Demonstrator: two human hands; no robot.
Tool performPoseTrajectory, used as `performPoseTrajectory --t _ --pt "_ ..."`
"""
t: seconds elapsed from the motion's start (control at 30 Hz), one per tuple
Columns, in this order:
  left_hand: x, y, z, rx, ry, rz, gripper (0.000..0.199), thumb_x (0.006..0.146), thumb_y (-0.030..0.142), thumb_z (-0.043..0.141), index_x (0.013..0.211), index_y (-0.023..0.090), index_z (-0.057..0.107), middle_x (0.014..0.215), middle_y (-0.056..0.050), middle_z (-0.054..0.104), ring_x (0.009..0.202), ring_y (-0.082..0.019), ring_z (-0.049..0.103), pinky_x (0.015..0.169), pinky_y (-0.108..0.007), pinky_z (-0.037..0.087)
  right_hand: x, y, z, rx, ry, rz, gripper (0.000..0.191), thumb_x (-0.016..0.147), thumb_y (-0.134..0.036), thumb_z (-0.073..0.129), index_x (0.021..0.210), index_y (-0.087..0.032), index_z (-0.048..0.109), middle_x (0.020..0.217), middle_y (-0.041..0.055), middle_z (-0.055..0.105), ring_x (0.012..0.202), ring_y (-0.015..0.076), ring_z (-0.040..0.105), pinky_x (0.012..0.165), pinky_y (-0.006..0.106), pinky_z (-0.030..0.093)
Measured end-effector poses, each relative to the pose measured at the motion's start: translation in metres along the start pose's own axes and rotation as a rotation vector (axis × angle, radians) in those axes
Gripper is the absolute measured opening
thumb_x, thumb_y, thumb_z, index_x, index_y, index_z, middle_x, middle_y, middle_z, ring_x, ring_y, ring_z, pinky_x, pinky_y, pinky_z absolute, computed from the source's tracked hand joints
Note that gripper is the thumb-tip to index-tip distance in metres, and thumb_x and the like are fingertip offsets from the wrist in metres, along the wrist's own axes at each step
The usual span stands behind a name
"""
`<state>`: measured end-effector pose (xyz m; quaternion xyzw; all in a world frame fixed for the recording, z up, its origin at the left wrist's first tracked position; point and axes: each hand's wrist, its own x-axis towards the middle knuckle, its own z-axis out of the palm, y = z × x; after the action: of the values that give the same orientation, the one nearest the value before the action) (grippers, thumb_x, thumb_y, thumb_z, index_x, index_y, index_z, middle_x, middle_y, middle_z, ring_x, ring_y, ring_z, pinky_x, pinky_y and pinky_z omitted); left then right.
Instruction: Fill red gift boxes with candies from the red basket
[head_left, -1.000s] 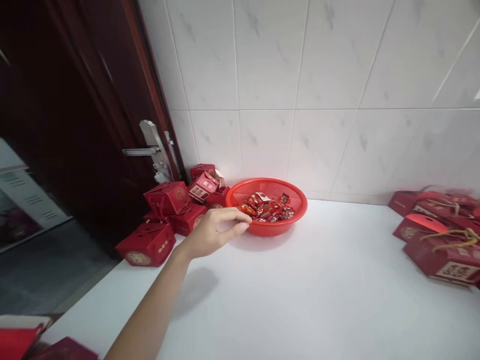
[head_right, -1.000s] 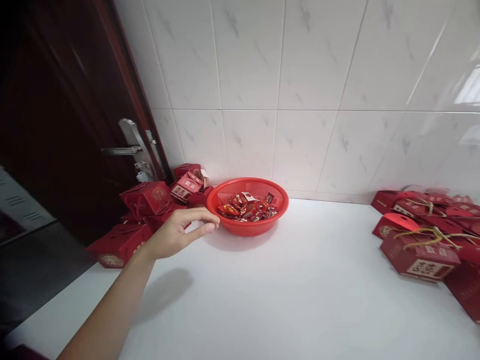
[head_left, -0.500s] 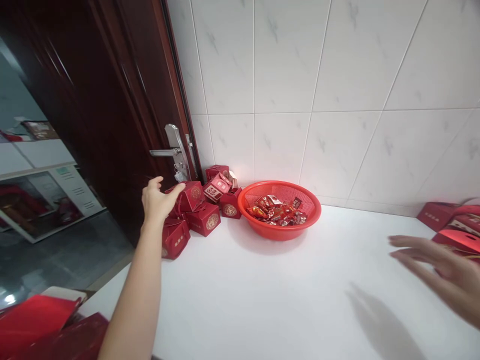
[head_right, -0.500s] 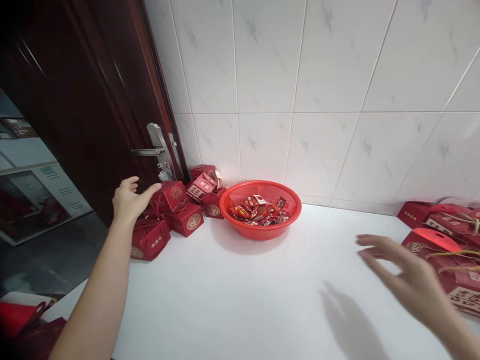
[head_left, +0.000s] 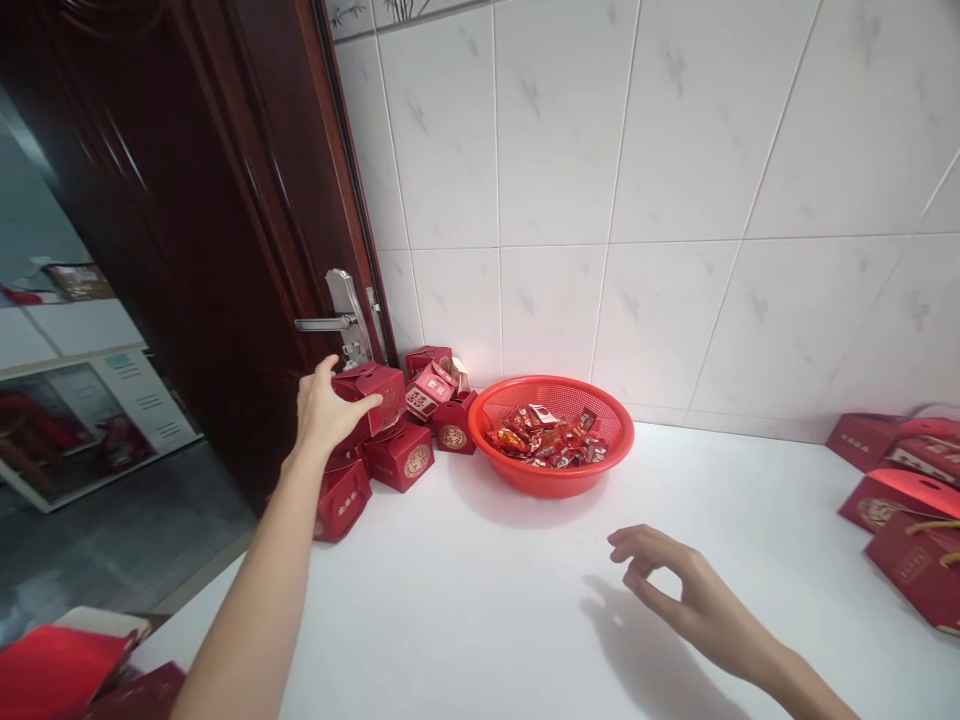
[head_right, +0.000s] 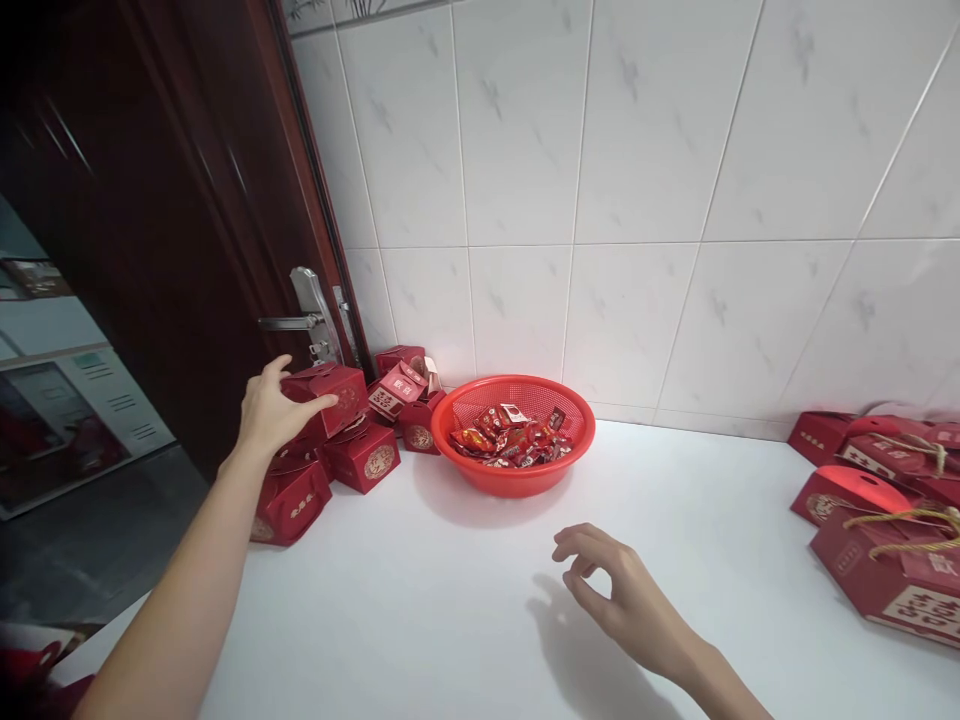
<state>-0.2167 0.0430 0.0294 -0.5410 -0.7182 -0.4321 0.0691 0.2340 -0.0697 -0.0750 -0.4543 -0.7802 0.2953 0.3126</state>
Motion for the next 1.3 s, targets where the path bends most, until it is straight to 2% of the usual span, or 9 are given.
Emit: performPoseTrajectory --t 0.07,0.23,0.3,0.43,0.53,0.7,1.0,1.13,1.3 --pt "-0.010 0.014 -0.007 -0.100 0.044 0.161 0.087 0.069 0.035 0.081 0.145 0.020 0.040 0.137 -0.016 0.050 0.131 -0.037 0.051 0.114 -0.051 0.042 0.005 0.000 -0.001 0.023 -0.013 -0.009 0.020 0.096 -0.034 0.048 0.103 -0.028 0.066 0.116 0.0080 0.068 0.085 0.0215 0.069 0.083 0.040 0.058" --pt "-0.058 0.072 -0.008 -0.340 -0.057 0.621 0.079 0.074 0.041 0.081 0.142 0.027 0.045 0.141 -0.008 0.049 0.129 -0.030 0.054 0.111 -0.049 0.047 0.031 -0.014 0.000 0.106 0.051 -0.095 0.027 0.096 -0.039 0.053 0.119 -0.027 0.061 0.101 0.0063 0.070 0.086 0.0213 0.069 0.085 0.040 0.057" --pt "-0.083 0.093 0.001 -0.337 -0.105 0.727 0.076 0.076 0.040 0.081 0.141 0.028 0.045 0.139 -0.008 0.051 0.132 -0.030 0.052 0.113 -0.049 0.045 0.043 -0.023 -0.001 0.177 0.152 -0.128 0.033 0.096 -0.044 0.055 0.124 -0.026 0.058 0.100 0.0065 0.071 0.091 0.0226 0.069 0.088 0.041 0.057" --pt "-0.126 0.117 0.029 -0.343 -0.282 0.818 0.080 0.076 0.042 0.081 0.144 0.028 0.040 0.138 -0.011 0.051 0.130 -0.030 0.053 0.108 -0.044 0.050 0.064 -0.035 -0.007 0.301 0.347 -0.101 0.035 0.094 -0.051 0.057 0.116 -0.025 0.061 0.124 0.0099 0.066 0.104 0.0243 0.067 0.090 0.040 0.056" --pt "-0.147 0.118 0.050 -0.403 -0.352 0.821 0.080 0.075 0.041 0.083 0.140 0.027 0.039 0.136 -0.013 0.052 0.131 -0.030 0.052 0.106 -0.045 0.051 0.070 -0.034 -0.014 0.339 0.361 -0.054 0.036 0.093 -0.053 0.057 0.109 -0.022 0.063 0.119 0.0105 0.068 0.099 0.0240 0.068 0.084 0.038 0.056" --pt "-0.167 0.112 0.067 -0.520 -0.359 0.823 0.065 0.076 0.034 0.083 0.127 0.025 0.046 0.136 -0.014 0.052 0.128 -0.031 0.054 0.103 -0.045 0.053 0.069 -0.026 -0.023 0.358 0.226 -0.004 0.033 0.090 -0.050 0.061 0.099 -0.019 0.064 0.103 0.0097 0.071 0.085 0.0221 0.069 0.077 0.037 0.056" --pt "-0.190 0.099 0.071 -0.540 -0.369 0.875 0.032 0.080 0.031 0.079 0.099 0.022 0.054 0.139 -0.014 0.044 0.129 -0.029 0.051 0.105 -0.042 0.051 0.064 -0.022 -0.027 0.267 0.115 -0.102 0.024 0.092 -0.035 0.062 0.111 -0.022 0.063 0.122 0.0081 0.066 0.088 0.0179 0.066 0.079 0.034 0.056" --pt "-0.192 0.096 0.073 -0.498 -0.424 0.895 0.045 0.081 0.035 0.078 0.119 0.022 0.057 0.140 -0.015 0.042 0.129 -0.030 0.050 0.105 -0.044 0.051 0.059 -0.029 -0.020 0.127 0.042 -0.133 0.020 0.093 -0.032 0.060 0.110 -0.022 0.064 0.112 0.0063 0.070 0.088 0.0184 0.064 0.079 0.034 0.053" --pt "-0.195 0.096 0.074 -0.444 -0.495 0.887 0.080 0.076 0.039 0.082 0.144 0.025 0.042 0.144 -0.016 0.039 0.132 -0.033 0.047 0.107 -0.049 0.050 0.058 -0.035 -0.010 0.096 -0.013 -0.058 0.027 0.099 -0.043 0.051 0.103 -0.021 0.066 0.099 0.0059 0.073 0.084 0.0193 0.065 0.075 0.032 0.050"
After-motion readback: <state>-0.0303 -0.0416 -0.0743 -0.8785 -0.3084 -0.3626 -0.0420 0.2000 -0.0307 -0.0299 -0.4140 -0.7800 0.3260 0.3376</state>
